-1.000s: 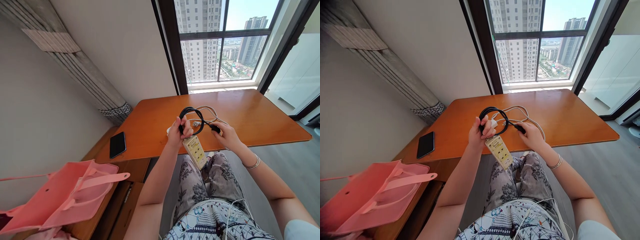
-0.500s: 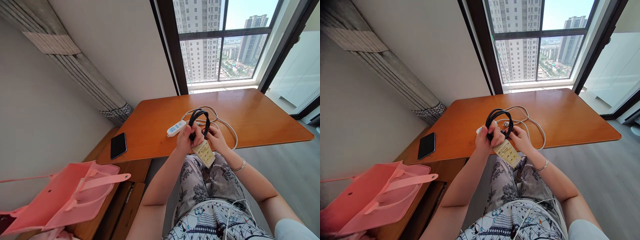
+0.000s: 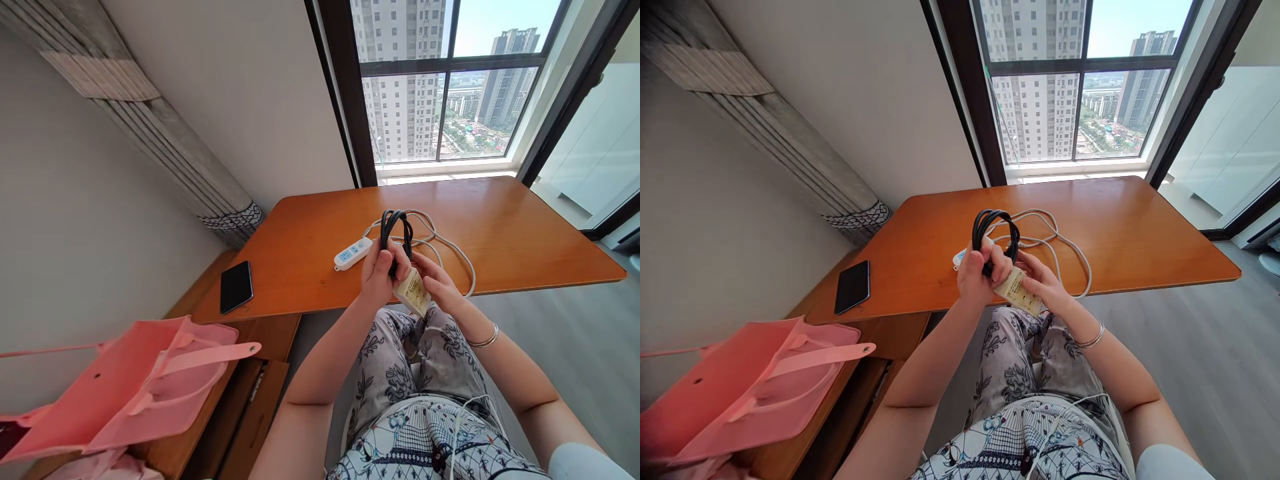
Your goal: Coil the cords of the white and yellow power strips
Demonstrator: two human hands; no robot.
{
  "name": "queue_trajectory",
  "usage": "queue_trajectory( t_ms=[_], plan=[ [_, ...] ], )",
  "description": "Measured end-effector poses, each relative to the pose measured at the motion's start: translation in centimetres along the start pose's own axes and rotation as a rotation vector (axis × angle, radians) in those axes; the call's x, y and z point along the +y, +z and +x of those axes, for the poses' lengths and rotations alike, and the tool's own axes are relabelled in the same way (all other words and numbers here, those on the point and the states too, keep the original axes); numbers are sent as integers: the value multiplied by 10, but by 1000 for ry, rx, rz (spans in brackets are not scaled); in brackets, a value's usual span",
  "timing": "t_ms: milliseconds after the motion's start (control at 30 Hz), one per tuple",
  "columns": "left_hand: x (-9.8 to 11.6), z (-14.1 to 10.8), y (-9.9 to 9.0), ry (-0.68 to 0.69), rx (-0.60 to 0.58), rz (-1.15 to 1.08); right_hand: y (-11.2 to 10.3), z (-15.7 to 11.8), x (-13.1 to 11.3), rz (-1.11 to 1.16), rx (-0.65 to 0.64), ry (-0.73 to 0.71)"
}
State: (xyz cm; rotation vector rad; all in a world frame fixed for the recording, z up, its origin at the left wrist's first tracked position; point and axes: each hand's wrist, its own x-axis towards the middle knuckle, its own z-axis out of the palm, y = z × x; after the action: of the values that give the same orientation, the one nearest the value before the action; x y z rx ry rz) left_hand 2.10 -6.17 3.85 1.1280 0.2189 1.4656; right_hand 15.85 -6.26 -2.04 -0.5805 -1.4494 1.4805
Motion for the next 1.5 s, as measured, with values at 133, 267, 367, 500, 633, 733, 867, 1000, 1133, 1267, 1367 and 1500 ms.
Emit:
queue_trajectory(
  t_ms=[133,267,367,500,633,733,867,1000,1133,1267,1367,1500],
  plan=[
    [-3,0,6,38,82,56,5,-5,3,-428,-1,-145],
    [-5,-1,14,-2,124,198,10,-6,11,-514,99,-150],
    [-8,3,16,-38,73,225,9,-3,17,-382,154,-80],
    [-7,12,11,-86,-20,274,5,0,16,-187,215,-27],
    [9,19,2,-125,-136,518,-2,2,10,8,146,18],
    [23,18,-8,-140,-182,768,-11,2,8,91,116,26],
    [30,17,-25,14,-11,997,-21,0,3,111,78,35],
    [21,28,-48,360,96,1193,-25,-2,-4,155,71,45],
    [13,44,-63,172,-72,1155,-28,-6,-12,157,13,69],
    [13,47,-61,-253,-225,776,-32,-7,-15,150,12,95],
    [15,41,-50,-458,-215,476,-36,-5,-16,178,172,84],
    [12,34,-35,-564,-117,292,-37,-1,-17,230,369,134]
  ],
)
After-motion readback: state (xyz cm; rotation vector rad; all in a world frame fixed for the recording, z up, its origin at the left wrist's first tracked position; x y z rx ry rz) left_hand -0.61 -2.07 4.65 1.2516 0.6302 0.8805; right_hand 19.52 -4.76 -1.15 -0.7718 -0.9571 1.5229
